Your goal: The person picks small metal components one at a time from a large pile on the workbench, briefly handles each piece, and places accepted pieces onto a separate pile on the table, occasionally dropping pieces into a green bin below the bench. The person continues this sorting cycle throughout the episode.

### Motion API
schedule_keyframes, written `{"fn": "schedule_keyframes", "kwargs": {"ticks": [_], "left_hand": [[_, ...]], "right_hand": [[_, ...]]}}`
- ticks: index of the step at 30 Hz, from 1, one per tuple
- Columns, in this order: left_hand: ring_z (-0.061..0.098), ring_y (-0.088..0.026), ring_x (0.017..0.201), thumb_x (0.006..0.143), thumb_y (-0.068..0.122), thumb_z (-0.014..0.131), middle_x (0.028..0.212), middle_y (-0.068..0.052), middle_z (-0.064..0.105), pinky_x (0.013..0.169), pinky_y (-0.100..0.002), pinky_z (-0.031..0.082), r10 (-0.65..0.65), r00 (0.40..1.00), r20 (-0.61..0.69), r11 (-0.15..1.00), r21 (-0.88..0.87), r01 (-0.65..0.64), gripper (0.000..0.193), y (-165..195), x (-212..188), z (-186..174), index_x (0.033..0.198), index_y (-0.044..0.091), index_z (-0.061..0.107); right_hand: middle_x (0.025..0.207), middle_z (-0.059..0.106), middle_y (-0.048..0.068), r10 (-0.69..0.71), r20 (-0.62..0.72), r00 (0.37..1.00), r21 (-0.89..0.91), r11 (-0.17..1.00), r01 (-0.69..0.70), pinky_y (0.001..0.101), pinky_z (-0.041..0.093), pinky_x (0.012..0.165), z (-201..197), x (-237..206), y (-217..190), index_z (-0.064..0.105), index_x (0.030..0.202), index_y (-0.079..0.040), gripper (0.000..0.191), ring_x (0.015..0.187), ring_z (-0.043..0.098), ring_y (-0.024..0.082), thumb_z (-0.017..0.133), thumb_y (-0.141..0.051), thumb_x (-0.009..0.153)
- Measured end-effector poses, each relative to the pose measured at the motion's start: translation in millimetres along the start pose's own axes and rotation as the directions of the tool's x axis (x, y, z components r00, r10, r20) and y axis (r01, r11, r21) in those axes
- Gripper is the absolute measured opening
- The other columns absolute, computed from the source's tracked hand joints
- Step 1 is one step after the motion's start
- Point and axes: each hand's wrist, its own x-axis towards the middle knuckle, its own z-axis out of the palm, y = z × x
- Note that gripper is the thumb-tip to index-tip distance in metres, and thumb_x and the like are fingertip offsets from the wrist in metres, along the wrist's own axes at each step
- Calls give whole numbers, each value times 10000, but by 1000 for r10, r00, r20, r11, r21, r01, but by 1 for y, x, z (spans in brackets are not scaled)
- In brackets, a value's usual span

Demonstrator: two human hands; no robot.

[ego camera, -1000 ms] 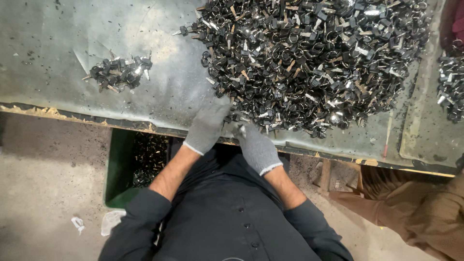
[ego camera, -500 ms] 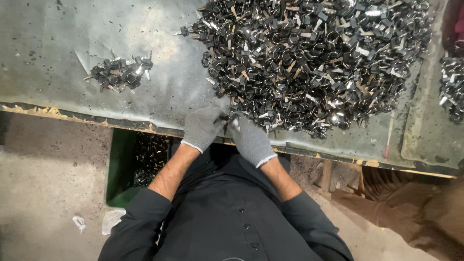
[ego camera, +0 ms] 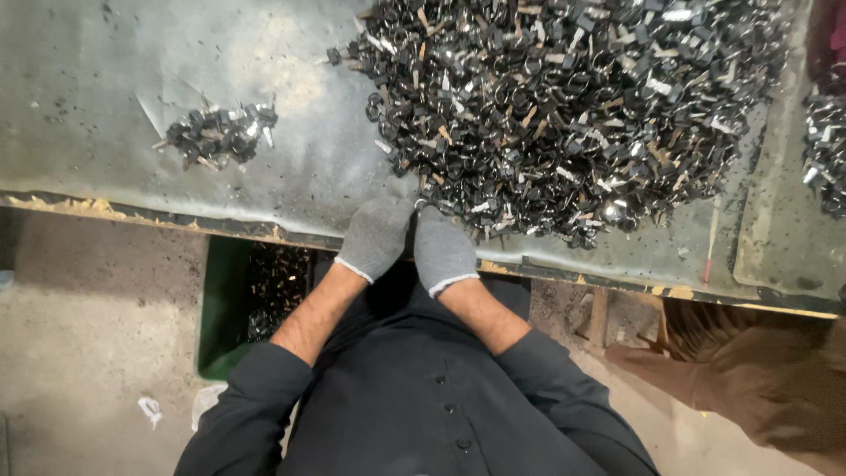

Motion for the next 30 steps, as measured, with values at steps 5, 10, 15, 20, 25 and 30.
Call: {"fn": "schedule_keyframes", "kwargs": {"ticks": [5,10,15,20,25,30], "left_hand": [[690,-373,765,792,71,713,772,-147,684,679,-513,535,-217,976,5,971,-101,217,274,2,-1,-2,1063,73,675],[700,-352,804,798,82,730,792,-138,676,721,-493,547,-153,988,-11,988,-39,153,184,-4,-5,6,962,114,655],[667,-385,738,827,61,707,802,-168,649,653,-506,535,-59,998,-20,998,-1,59,248,0,-10,4,1069,47,655],[660,-395,713,784,20,678,787,-181,646,622,-513,529,-75,996,-44,997,2,75,355,3,-6,-2,1137,57,685],[677,-375,761,821,30,669,801,-144,654,674,-505,541,-33,997,-71,999,-38,31,220,-1,-3,0,1032,90,677],[663,-356,706,811,33,682,761,-138,637,632,-483,538,30,999,-42,998,52,-28,326,0,-3,-2,1137,33,694]], "right_hand": [[868,727,244,4,165,986,97,995,-21,567,563,694,-27,-9,15,561,1111,-18,247,805,727,447,517,-238,1008],[858,720,262,59,203,977,157,983,-92,560,567,717,-30,-3,13,547,1108,-3,302,821,712,463,532,-297,1036],[879,725,252,42,135,990,16,999,-45,546,589,682,-26,3,3,543,1106,-9,236,811,735,437,536,-213,987],[851,721,257,63,286,956,164,980,-114,548,581,696,-33,5,6,521,1102,9,266,789,728,443,535,-246,1024],[831,722,272,1,95,996,44,999,-5,555,574,691,-22,1,5,542,1078,2,192,789,729,446,544,-166,983],[826,723,269,-51,123,991,14,999,50,529,594,680,-14,7,11,528,1108,16,197,790,742,422,522,-137,985]]}}
